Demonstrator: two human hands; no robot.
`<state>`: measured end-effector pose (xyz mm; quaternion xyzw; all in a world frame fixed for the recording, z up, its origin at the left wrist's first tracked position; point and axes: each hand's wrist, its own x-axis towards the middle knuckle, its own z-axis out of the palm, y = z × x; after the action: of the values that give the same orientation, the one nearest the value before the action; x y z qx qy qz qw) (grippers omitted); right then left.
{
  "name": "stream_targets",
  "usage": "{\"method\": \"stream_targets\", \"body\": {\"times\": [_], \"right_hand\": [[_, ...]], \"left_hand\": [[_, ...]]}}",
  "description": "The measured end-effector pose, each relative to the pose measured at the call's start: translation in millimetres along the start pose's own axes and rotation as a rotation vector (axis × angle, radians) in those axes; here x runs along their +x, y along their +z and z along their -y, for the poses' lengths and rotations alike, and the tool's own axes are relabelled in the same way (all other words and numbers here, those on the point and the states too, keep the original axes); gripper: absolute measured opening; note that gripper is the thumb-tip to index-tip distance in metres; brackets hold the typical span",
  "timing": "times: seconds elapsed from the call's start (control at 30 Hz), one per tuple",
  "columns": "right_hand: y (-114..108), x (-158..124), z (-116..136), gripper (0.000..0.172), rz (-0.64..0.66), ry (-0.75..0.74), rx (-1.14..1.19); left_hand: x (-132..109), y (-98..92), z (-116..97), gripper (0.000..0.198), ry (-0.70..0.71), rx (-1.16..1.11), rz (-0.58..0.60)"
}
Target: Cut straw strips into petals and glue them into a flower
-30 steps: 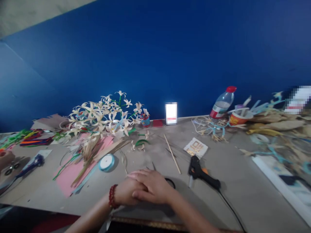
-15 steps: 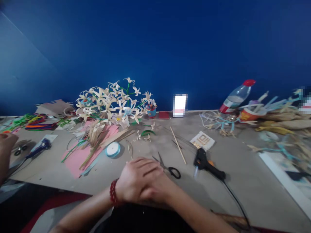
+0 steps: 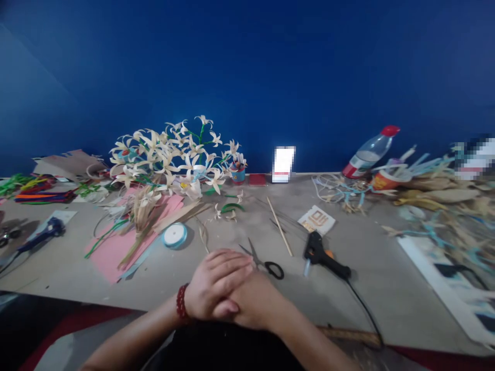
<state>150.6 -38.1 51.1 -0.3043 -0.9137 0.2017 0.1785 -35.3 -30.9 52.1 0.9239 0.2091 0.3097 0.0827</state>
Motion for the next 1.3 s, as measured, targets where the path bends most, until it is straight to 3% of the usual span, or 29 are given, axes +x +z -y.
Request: {"method": "stream_targets", "body": {"times": [0.03, 0.1, 0.13, 0.2, 0.23, 0.33, 0.47, 0.57, 0.67, 0.77, 0.87, 1.03, 1.17, 1.3], "right_hand": [[-2.1, 0.0, 2.1, 0.037, 0.028, -0.037, 0.012], [-12.4, -10.7, -4.6, 0.035, -0.021, -0.038, 0.007], [-18.5, -19.8, -12.3, 0.038, -0.101, 0.006, -0.002], [-25.9, -39.6, -31.0, 0.041, -0.354, 0.233, -0.036], [-25.0, -47.8, -39.3, 0.040, -0.392, 0.326, -0.083], [-2.5, -58.3, -51.5, 0.037, -0.339, 0.464, -0.222], [37.2, -53.7, -50.3, 0.044, -0.161, 0.399, -0.227], [42.9, -58.8, -56.9, 0.043, -0.156, 0.447, -0.305], [38.3, -66.7, -63.0, 0.043, -0.207, 0.504, -0.435], [45.4, -62.9, -57.2, 0.048, -0.160, 0.358, -0.480], [62.8, -44.5, -49.6, 0.071, -0.088, 0.218, -0.437], [74.5, -6.8, -55.0, 0.100, -0.009, 0.262, -0.324], [74.8, 10.3, -47.4, 0.102, 0.068, 0.129, -0.183], [74.0, 9.2, -27.4, 0.091, 0.155, -0.073, -0.066]], "left_hand": [[-0.4, 6.5, 1.7, 0.055, -0.009, -0.009, 0.049], [-14.5, 9.9, 14.8, 0.046, -0.205, 0.058, 0.094], [-25.7, 7.7, 23.3, 0.037, -0.332, 0.124, 0.062], [-49.0, -0.2, 38.2, 0.033, -0.491, 0.225, 0.030], [-58.4, -4.1, 43.0, 0.034, -0.502, 0.253, 0.031], [-70.8, -10.1, 46.3, 0.033, -0.466, 0.294, 0.042], [-64.6, -6.5, 39.3, 0.026, -0.422, 0.257, 0.189], [-63.3, -5.3, 37.2, 0.023, -0.409, 0.227, 0.290], [-68.7, -8.9, 38.7, 0.023, -0.435, 0.243, 0.275], [-72.4, -16.4, 39.3, 0.024, -0.472, 0.263, 0.214], [-71.6, -27.0, 35.7, 0.025, -0.497, 0.279, 0.138], [-75.7, -42.7, 28.6, 0.024, -0.507, 0.304, 0.104], [-86.8, -44.7, 31.2, 0.023, -0.474, 0.329, 0.056], [-93.6, -47.8, 32.8, 0.022, -0.451, 0.353, 0.020]]}}
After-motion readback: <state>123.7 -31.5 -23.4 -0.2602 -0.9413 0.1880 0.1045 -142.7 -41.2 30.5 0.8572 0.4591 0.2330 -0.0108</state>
